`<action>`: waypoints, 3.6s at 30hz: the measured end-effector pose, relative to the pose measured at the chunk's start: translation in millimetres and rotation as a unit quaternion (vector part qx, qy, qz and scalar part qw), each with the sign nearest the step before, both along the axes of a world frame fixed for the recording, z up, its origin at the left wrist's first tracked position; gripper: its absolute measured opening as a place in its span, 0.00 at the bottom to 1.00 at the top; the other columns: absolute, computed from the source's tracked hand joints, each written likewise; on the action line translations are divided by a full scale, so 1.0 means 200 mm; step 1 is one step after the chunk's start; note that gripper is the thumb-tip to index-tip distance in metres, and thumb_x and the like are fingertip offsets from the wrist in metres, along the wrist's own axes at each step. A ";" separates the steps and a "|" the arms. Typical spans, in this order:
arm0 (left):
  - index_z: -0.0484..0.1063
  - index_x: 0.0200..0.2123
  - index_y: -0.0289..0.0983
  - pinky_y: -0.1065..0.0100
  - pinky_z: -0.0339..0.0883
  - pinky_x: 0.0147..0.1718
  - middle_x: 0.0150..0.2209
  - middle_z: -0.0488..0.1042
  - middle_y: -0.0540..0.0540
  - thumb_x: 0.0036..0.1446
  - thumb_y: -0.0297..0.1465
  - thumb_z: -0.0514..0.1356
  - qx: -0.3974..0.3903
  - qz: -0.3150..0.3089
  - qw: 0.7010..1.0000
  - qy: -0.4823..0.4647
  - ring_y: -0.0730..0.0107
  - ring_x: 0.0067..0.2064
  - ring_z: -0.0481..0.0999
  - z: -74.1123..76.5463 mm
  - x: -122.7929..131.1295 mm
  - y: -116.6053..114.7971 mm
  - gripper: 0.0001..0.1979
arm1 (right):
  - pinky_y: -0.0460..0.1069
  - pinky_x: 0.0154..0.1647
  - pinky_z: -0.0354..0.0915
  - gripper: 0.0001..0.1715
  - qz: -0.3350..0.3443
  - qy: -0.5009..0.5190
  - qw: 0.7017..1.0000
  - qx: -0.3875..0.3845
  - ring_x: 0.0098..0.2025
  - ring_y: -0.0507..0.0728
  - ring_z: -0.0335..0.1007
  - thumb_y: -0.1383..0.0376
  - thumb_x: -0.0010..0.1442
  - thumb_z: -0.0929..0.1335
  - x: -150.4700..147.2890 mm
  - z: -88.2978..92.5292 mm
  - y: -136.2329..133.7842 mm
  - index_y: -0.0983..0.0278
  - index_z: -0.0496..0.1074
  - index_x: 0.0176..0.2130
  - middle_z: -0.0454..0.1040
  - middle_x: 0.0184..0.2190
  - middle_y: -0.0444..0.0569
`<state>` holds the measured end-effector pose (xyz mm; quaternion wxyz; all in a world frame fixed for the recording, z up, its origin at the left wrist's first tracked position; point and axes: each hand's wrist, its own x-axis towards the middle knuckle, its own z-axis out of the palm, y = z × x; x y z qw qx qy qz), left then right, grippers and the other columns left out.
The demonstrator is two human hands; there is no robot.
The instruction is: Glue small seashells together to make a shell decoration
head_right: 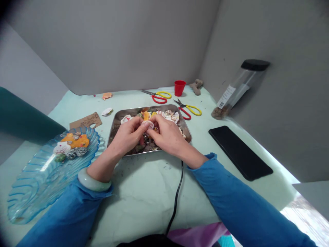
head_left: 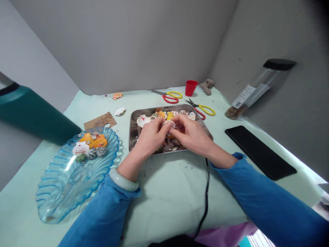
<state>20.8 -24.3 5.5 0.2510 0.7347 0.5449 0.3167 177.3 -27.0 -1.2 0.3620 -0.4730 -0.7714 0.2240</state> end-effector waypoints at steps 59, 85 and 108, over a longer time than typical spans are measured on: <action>0.65 0.28 0.37 0.73 0.57 0.24 0.23 0.70 0.50 0.57 0.47 0.50 0.002 0.007 1.000 -0.009 0.73 0.26 0.68 -0.01 0.00 0.01 0.19 | 0.48 0.36 0.59 0.06 0.021 0.027 0.999 -0.003 0.34 0.53 0.65 0.66 0.56 0.64 0.00 0.01 0.00 0.63 0.65 0.37 0.71 0.34 0.44; 0.62 0.27 0.39 0.71 0.57 0.23 0.13 0.66 0.55 0.60 0.42 0.47 -0.036 0.000 0.999 -0.036 0.74 0.17 0.64 0.00 0.01 0.00 0.16 | 0.47 0.33 0.59 0.12 -0.037 0.042 0.998 -0.019 0.32 0.52 0.64 0.61 0.56 0.65 0.00 0.03 0.00 0.63 0.66 0.41 0.71 0.34 0.46; 0.63 0.28 0.38 0.72 0.58 0.24 0.15 0.67 0.55 0.59 0.44 0.47 -0.053 -0.017 0.998 -0.035 0.75 0.18 0.65 0.00 0.01 0.00 0.17 | 0.47 0.32 0.57 0.09 -0.037 0.054 0.998 -0.022 0.29 0.50 0.62 0.60 0.57 0.64 0.00 0.02 0.01 0.63 0.64 0.35 0.69 0.30 0.44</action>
